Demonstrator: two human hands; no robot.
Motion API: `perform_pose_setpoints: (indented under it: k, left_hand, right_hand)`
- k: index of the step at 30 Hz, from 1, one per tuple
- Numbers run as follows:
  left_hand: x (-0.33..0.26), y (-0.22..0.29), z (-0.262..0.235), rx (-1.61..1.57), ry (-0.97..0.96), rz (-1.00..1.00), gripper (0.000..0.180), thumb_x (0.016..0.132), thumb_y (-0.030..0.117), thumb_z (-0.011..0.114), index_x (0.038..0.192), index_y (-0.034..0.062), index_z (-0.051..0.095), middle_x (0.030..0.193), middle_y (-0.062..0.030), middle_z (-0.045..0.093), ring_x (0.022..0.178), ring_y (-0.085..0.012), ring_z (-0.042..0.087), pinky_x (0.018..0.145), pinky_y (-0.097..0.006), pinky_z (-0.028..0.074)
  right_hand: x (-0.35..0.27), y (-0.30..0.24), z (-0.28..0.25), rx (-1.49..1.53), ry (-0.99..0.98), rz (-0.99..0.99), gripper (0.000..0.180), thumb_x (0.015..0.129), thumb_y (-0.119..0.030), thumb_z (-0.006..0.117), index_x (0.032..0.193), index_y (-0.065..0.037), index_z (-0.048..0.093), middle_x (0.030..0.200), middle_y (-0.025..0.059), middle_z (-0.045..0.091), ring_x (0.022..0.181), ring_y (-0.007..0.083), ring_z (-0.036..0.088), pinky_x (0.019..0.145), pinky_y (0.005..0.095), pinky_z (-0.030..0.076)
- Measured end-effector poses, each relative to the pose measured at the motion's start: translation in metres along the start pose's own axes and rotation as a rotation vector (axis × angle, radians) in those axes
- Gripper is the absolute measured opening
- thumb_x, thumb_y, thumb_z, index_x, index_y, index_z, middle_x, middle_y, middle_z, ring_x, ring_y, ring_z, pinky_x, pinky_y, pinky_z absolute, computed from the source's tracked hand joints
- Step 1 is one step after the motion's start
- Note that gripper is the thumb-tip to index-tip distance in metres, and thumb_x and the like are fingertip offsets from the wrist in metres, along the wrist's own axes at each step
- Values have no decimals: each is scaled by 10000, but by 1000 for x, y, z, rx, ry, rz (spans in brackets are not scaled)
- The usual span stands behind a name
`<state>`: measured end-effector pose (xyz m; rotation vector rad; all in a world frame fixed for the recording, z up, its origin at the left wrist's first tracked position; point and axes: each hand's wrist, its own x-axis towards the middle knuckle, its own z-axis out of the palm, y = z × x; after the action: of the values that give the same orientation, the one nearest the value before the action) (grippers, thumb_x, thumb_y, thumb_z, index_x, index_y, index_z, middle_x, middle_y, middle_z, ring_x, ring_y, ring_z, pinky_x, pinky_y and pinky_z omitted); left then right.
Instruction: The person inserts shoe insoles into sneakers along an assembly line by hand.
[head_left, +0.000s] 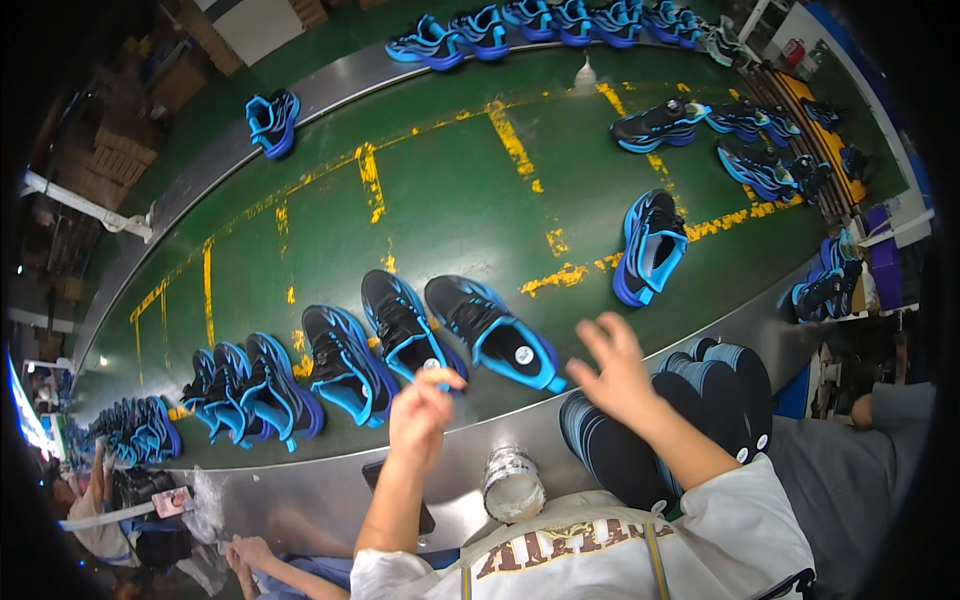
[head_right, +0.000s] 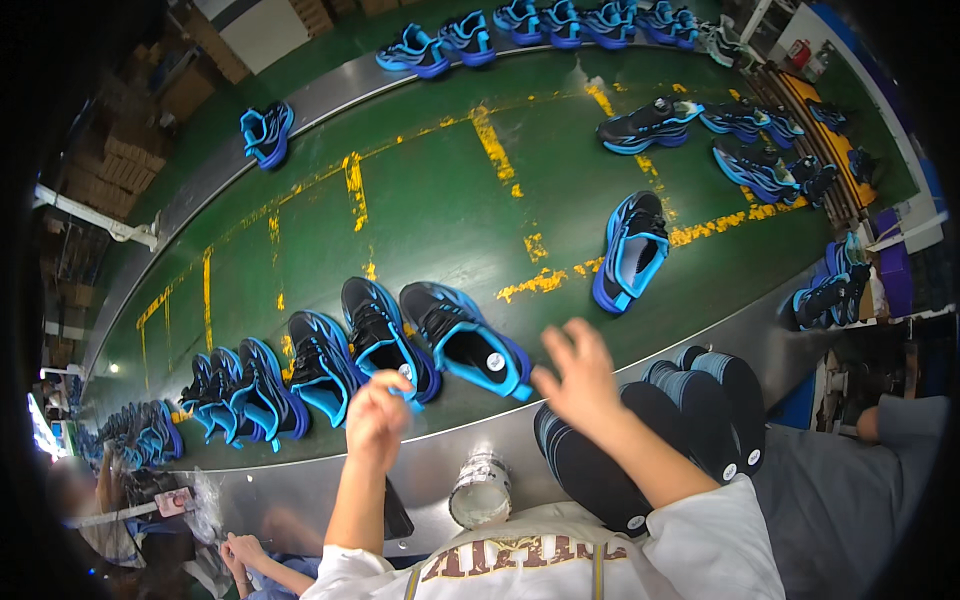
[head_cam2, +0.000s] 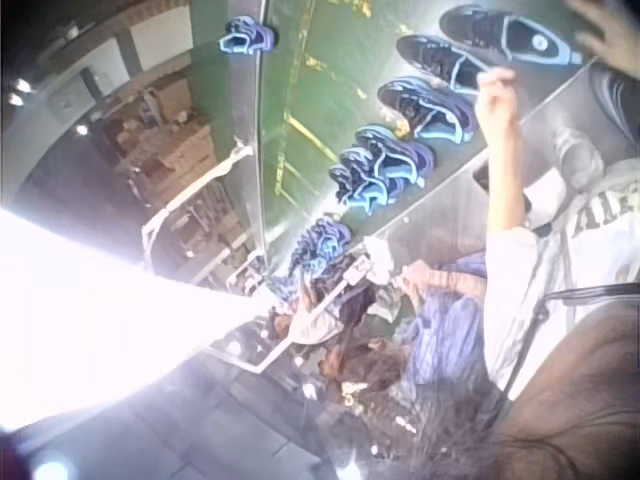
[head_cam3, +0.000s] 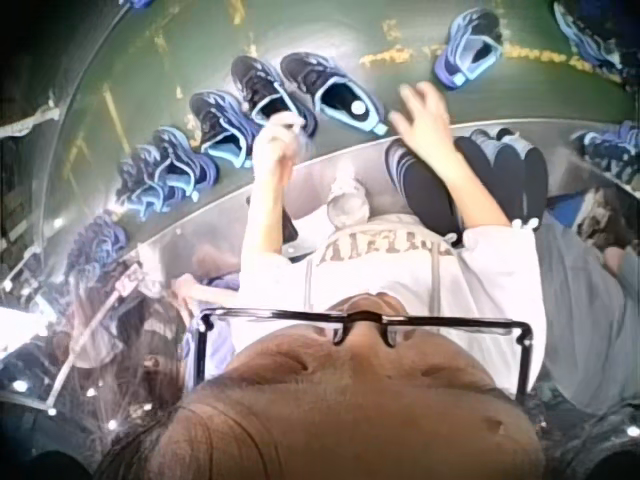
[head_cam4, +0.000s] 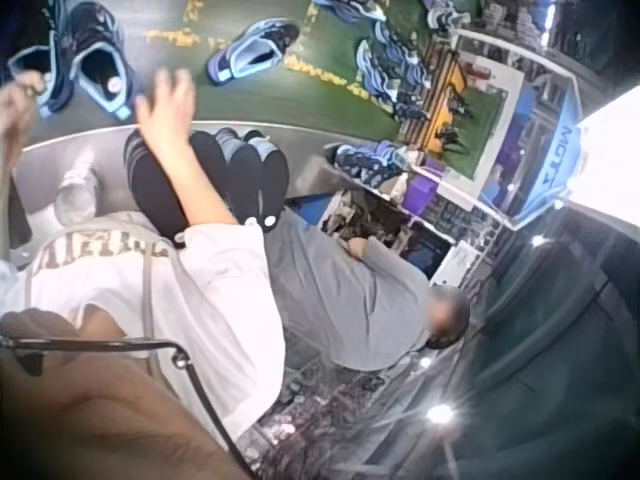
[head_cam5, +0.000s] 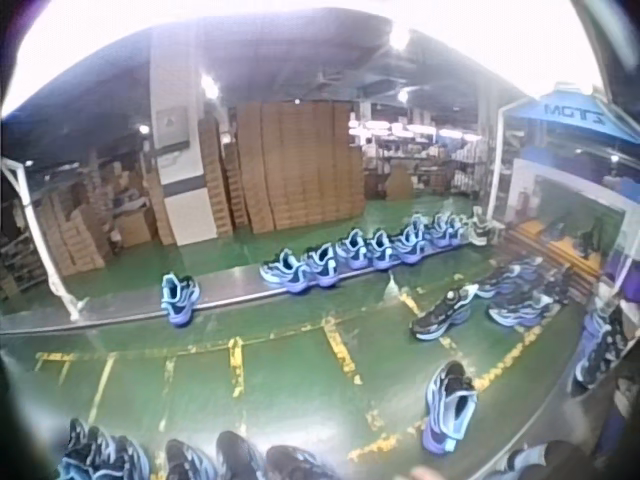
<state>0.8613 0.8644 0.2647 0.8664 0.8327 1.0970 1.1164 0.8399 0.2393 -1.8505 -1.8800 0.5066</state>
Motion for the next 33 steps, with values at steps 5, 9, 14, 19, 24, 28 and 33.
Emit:
perform_pose_setpoints:
  k: [5,9,14,19,24,28,33]
  left_hand:
    - [-88,-26,27,431,-185,-44,181,641,11,557,558,55,403,587,-17,445,540,-101,418,477,-232,328]
    - [-112,-55,58,1170,-338,377,211,624,100,631,683,47,436,668,-104,465,603,-258,467,552,-343,358]
    - [-122,-63,61,1364,-358,421,345,669,124,612,943,9,436,844,-160,493,783,-286,489,710,-380,374]
    - [-127,-68,63,1371,-233,613,290,664,89,592,927,7,503,869,-143,532,807,-264,498,746,-380,363]
    - [-135,-76,76,1477,29,613,248,656,62,573,898,29,533,860,-113,547,795,-242,496,792,-366,305]
    - [-151,-72,46,1271,659,521,282,652,153,581,918,67,552,901,-68,542,852,-214,472,808,-329,264]
    - [-179,-93,-37,1574,1146,269,364,718,225,518,1030,41,476,1013,-75,512,988,-231,411,851,-397,230]
  right_hand:
    - [52,75,-22,-84,-12,636,525,719,-357,566,1144,-69,459,1238,272,296,1085,410,367,876,558,265]
    - [63,106,-13,41,-15,507,285,710,-243,544,861,-7,596,822,277,550,842,369,538,759,383,431]
    - [40,68,-5,88,-255,177,290,726,-243,551,962,-79,594,1099,250,462,929,367,506,813,376,410]
    - [0,6,-21,165,-97,-114,317,761,-259,544,1015,-69,560,1103,193,460,1055,330,427,926,498,250]
    - [-79,-14,-45,185,5,-326,269,722,-172,584,955,-42,545,1077,165,469,1010,327,446,889,435,324]
    - [-152,-9,-57,24,-41,-130,352,691,-237,611,995,-76,534,1097,154,433,981,323,446,837,401,358]
    - [-204,18,-51,-128,-125,21,482,620,-349,667,967,-61,497,1144,192,382,1021,350,413,858,410,349]
